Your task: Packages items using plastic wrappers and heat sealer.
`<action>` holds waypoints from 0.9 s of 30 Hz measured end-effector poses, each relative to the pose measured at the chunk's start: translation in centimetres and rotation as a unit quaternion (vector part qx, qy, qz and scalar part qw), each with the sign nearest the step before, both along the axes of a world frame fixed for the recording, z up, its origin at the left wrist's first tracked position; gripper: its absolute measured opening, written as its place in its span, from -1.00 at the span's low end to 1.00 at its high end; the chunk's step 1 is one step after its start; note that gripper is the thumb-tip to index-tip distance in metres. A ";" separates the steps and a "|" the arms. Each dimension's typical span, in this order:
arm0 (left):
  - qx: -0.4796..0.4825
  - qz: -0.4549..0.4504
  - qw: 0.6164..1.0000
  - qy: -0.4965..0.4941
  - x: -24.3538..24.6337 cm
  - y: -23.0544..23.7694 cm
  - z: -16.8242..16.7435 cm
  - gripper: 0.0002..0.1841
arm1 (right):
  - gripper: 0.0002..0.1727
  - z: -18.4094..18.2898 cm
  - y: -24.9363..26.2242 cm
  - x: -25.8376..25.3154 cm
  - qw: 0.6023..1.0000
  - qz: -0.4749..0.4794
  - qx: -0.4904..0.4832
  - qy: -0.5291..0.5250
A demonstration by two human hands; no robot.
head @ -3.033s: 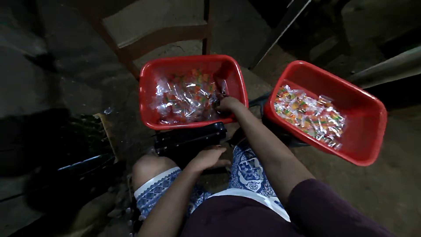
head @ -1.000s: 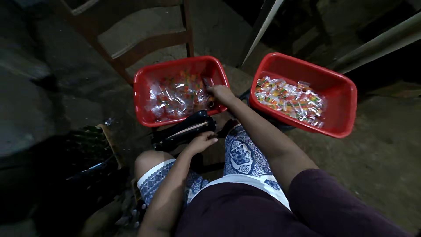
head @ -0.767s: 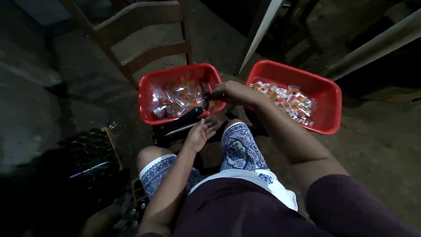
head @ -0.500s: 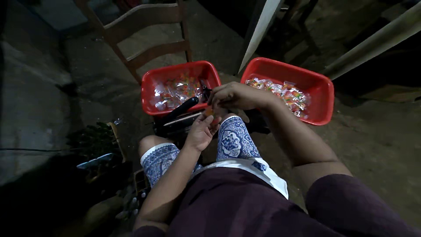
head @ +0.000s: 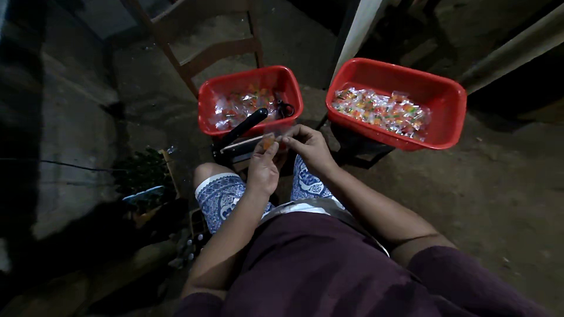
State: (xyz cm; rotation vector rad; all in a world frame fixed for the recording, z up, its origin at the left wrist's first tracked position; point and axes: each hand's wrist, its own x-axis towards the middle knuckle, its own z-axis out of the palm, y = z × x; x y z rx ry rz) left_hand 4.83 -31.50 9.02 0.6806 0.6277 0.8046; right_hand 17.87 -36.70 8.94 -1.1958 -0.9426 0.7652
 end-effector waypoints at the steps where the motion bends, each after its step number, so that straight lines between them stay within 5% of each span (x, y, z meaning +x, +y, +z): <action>1: 0.035 0.001 0.999 0.023 -0.4 0.1 -0.1 -0.83 | -0.99 0.0 -0.1 0.2 1.000 0.007 -0.004 -0.010; 5: 0.123 0.002 0.986 0.113 -1.7 0.5 0.1 -0.88 | -0.99 -0.1 -0.7 0.5 0.999 0.033 -0.026 -0.018; 13: 0.115 -0.018 0.980 0.160 -2.2 0.7 0.0 -0.89 | -0.92 -1.0 -0.7 0.9 0.999 0.036 -0.033 0.003; 16: 0.186 -0.008 0.971 0.150 -2.4 1.0 -0.7 -0.90 | -0.93 -1.0 -0.7 1.0 0.998 0.038 -0.037 -0.016; 21: 0.286 0.036 0.945 0.153 -2.5 1.3 -1.6 -0.65 | -0.77 -1.3 -0.5 1.0 0.999 0.028 -0.017 -0.024; 24: 0.358 0.043 0.920 0.150 -2.4 1.7 -2.4 -0.78 | -0.66 -1.3 -0.3 0.9 0.999 0.027 -0.001 -0.018; 27: 0.411 0.014 0.895 0.173 -2.7 2.0 -2.4 -0.84 | -0.81 -1.5 -0.4 1.1 0.999 0.029 0.000 -0.046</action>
